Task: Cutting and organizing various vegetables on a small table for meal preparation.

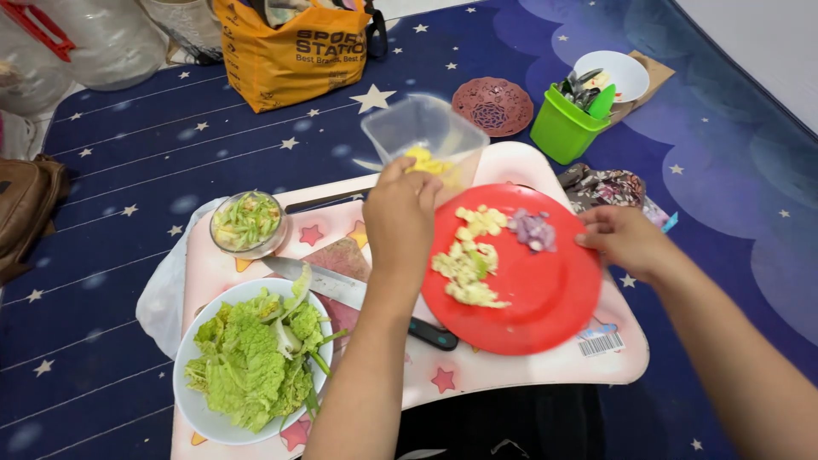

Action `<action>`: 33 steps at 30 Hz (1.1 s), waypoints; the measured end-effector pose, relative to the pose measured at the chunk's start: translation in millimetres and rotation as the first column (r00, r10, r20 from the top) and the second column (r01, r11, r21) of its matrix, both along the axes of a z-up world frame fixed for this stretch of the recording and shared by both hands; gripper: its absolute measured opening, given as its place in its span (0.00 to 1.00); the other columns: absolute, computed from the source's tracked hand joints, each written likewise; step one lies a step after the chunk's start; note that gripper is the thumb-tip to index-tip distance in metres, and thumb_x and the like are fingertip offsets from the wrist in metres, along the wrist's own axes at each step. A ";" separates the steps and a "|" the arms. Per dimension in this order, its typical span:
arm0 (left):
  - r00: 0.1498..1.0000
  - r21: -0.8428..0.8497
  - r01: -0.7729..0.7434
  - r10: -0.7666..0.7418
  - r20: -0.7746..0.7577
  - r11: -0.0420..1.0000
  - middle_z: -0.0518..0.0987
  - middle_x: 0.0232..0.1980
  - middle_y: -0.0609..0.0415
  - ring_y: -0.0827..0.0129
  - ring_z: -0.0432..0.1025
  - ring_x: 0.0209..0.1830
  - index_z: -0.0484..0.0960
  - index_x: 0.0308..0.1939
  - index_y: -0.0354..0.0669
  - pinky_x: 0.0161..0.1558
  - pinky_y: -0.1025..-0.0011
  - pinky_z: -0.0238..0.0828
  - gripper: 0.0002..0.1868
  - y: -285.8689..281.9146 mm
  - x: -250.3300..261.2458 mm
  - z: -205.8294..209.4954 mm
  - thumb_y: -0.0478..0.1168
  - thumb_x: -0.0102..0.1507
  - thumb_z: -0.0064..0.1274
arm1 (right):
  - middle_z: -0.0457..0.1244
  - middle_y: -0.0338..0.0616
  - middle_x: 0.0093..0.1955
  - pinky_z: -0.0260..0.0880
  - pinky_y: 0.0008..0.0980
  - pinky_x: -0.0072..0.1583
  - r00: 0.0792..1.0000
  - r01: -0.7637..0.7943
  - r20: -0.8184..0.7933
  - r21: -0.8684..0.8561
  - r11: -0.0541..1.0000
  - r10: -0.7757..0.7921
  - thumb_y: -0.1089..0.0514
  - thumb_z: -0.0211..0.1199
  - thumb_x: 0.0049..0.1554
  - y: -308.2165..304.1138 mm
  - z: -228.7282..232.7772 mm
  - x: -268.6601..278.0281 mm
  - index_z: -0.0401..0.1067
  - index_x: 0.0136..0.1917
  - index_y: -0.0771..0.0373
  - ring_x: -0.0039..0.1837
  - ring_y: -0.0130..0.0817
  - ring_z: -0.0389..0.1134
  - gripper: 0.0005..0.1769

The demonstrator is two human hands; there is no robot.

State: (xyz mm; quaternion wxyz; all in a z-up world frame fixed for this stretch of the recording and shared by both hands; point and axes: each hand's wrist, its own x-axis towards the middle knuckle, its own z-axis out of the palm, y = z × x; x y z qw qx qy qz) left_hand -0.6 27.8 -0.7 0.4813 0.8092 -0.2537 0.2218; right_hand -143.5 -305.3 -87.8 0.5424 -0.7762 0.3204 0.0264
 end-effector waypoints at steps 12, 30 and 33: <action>0.979 -0.081 0.156 -0.165 -0.118 0.984 0.82 0.57 0.47 0.55 0.81 0.39 0.87 0.38 0.39 0.45 0.63 0.77 0.06 -24.8 -25.5 41.1 0.38 0.61 0.58 | 0.68 0.44 0.46 0.73 0.31 0.43 0.990 -0.032 0.136 0.081 0.996 0.020 0.65 0.63 0.57 71.8 -2.8 68.4 0.71 0.59 0.67 0.43 0.31 0.71 0.16; 0.940 0.066 0.337 -0.332 -0.078 0.939 0.77 0.63 0.38 0.44 0.78 0.49 0.84 0.46 0.35 0.50 0.55 0.76 0.11 -117.3 -70.2 -52.6 0.33 0.61 0.53 | 0.66 0.40 0.43 0.73 0.30 0.41 0.946 0.108 0.318 -0.101 0.989 -0.071 0.57 0.59 0.64 -6.1 56.0 37.1 0.75 0.61 0.68 0.38 0.29 0.69 0.17; 0.941 0.131 0.338 -0.330 -0.077 0.932 0.73 0.66 0.36 0.43 0.77 0.49 0.80 0.56 0.36 0.47 0.53 0.76 0.21 -88.7 -80.3 -31.5 0.31 0.58 0.52 | 0.66 0.39 0.44 0.74 0.30 0.41 0.948 0.070 0.317 -0.084 0.994 -0.040 0.56 0.59 0.64 -5.1 52.5 45.9 0.75 0.61 0.68 0.39 0.29 0.69 0.17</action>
